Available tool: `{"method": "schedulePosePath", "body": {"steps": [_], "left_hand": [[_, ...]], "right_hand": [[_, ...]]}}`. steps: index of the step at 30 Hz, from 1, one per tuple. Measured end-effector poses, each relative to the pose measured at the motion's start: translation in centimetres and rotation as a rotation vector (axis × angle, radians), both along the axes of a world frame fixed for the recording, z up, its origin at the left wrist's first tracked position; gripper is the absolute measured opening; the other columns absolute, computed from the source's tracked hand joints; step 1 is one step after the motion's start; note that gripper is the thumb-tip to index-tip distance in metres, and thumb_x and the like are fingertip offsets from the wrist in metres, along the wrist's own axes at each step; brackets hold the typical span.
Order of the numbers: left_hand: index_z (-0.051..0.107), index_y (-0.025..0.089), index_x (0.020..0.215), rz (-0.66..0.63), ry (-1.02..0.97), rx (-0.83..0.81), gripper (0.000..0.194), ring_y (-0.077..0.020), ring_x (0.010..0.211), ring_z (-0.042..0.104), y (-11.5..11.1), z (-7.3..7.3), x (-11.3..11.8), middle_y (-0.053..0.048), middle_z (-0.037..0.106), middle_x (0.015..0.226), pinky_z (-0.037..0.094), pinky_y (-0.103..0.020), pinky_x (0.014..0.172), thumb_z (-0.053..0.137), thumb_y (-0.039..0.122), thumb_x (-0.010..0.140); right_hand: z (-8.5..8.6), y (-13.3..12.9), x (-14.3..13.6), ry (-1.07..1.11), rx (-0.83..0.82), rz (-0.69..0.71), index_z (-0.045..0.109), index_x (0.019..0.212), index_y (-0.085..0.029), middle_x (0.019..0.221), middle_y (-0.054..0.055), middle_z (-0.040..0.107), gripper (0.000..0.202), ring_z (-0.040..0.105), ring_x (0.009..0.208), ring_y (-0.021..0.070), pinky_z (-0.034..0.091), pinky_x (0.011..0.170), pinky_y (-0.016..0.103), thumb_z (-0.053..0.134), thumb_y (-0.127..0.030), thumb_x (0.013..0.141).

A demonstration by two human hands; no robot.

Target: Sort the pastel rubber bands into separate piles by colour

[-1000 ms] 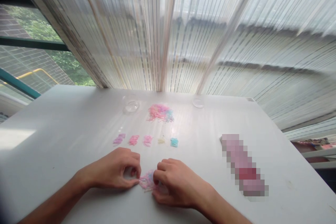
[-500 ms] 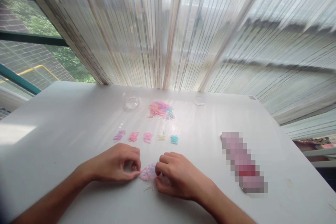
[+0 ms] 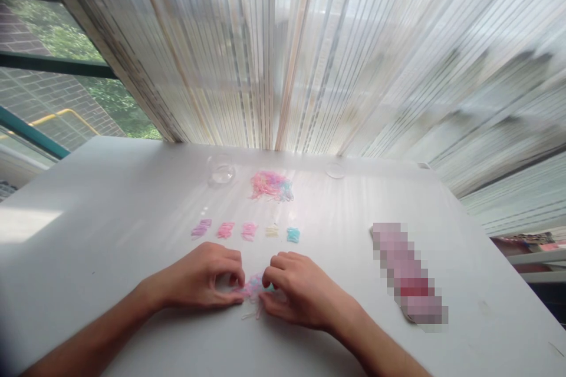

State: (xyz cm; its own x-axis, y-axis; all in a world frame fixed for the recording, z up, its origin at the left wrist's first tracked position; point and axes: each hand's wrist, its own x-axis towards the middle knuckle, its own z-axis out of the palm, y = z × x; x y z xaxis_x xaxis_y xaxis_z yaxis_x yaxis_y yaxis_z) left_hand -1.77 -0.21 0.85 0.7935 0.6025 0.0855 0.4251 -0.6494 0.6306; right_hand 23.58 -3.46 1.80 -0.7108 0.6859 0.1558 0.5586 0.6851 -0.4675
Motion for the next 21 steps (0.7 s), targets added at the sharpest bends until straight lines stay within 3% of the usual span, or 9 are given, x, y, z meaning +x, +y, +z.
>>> {"method": "schedulePosePath", "body": {"steps": [7, 10, 12, 16, 21], "left_hand": [[0.073, 0.020, 0.085, -0.018, 0.011, -0.023, 0.014, -0.0107, 0.066, 0.062, 0.1, -0.1, -0.1, 0.002, 0.072, 0.080, 0.039, -0.021, 0.061, 0.082, 0.026, 0.076], [0.073, 0.020, 0.084, -0.012, 0.005, -0.037, 0.007, -0.0101, 0.066, 0.062, 0.1, 0.0, 0.0, 0.003, 0.072, 0.079, 0.040, -0.020, 0.062, 0.078, 0.024, 0.080], [0.073, 0.020, 0.083, -0.011, -0.004, -0.045, 0.001, -0.0101, 0.067, 0.064, 0.0, 0.1, 0.1, 0.002, 0.073, 0.079, 0.041, -0.020, 0.063, 0.073, 0.021, 0.083], [0.074, 0.021, 0.084, -0.006, -0.014, -0.054, 0.008, -0.0102, 0.068, 0.065, 0.0, 0.0, 0.1, 0.002, 0.074, 0.081, 0.043, -0.020, 0.064, 0.068, 0.016, 0.083], [0.075, 0.021, 0.086, 0.000, -0.030, -0.086, 0.008, -0.0098, 0.068, 0.065, -0.1, 0.0, -0.1, 0.002, 0.074, 0.082, 0.044, -0.019, 0.064, 0.068, 0.018, 0.085]], "right_hand": [[-0.7, 1.2, 0.8, 0.068, 0.120, -0.148, 0.063, 0.112, -0.018, 0.096, 0.008, 0.066, 0.016, 0.061, 0.085, 0.0224, 0.051, 0.074, 0.035, 0.056, -0.020, 0.098], [-1.1, 1.6, 1.0, 0.081, 0.110, -0.171, 0.063, 0.113, -0.018, 0.098, 0.009, 0.066, 0.017, 0.062, 0.086, 0.0223, 0.052, 0.074, 0.035, 0.055, -0.020, 0.098], [-1.1, 1.6, 0.9, 0.085, 0.073, -0.141, 0.064, 0.107, -0.019, 0.094, 0.007, 0.066, 0.013, 0.061, 0.082, 0.0204, 0.050, 0.071, 0.033, 0.055, -0.020, 0.098], [-0.7, 1.0, 0.4, 0.077, -0.002, -0.031, 0.066, 0.092, -0.019, 0.081, 0.003, 0.064, 0.012, 0.058, 0.074, 0.0171, 0.045, 0.065, 0.029, 0.056, -0.020, 0.098], [-0.5, 0.2, -0.1, 0.090, -0.032, 0.010, 0.067, 0.096, -0.019, 0.085, 0.004, 0.065, 0.009, 0.058, 0.076, 0.0170, 0.045, 0.067, 0.028, 0.062, -0.027, 0.096]]}}
